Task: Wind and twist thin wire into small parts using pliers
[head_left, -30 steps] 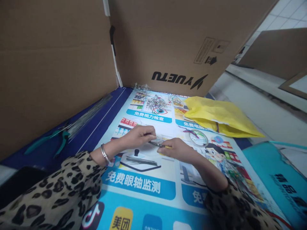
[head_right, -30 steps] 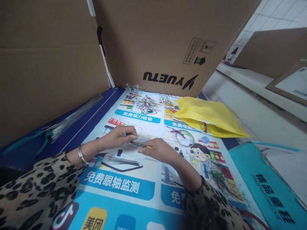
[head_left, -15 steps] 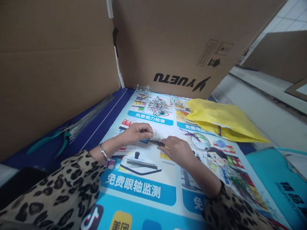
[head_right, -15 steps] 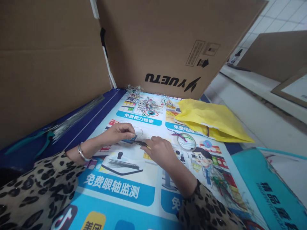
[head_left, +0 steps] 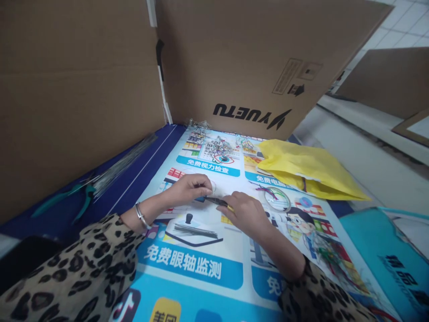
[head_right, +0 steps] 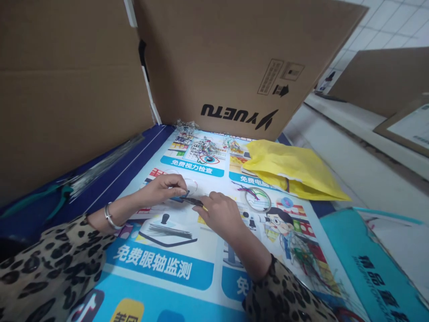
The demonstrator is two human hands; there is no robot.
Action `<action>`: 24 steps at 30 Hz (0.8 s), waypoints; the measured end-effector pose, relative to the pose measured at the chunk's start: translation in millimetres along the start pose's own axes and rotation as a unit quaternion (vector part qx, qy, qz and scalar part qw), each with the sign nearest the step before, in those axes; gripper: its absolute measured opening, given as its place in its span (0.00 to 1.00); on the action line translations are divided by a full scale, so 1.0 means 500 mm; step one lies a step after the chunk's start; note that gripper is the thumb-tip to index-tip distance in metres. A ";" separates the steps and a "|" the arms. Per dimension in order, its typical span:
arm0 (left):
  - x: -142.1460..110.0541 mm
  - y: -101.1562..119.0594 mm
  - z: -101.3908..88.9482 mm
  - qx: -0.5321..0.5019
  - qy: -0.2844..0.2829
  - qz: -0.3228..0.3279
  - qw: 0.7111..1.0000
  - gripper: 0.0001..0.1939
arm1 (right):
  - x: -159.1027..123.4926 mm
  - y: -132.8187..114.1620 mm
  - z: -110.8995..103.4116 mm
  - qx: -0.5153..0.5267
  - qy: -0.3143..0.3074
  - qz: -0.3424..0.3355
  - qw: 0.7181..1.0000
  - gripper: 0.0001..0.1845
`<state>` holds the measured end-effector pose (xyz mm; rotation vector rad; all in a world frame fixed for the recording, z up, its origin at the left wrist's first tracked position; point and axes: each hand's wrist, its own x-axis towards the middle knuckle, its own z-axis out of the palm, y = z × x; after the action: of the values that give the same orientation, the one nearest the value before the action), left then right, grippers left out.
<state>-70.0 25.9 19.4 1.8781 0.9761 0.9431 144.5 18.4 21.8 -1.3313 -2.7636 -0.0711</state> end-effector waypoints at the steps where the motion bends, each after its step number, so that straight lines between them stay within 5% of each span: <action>1: 0.000 -0.001 0.000 0.005 -0.003 0.004 1.000 0.05 | 0.000 -0.001 0.000 0.001 0.000 0.002 1.000 0.18; 24: 0.000 -0.007 0.001 0.020 0.012 0.014 1.000 0.05 | 0.000 -0.005 0.021 0.034 0.028 0.037 0.998 0.18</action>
<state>-70.7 27.3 16.2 1.9227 0.9922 0.9700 142.0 17.6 11.3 -1.3915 -2.6414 -0.0092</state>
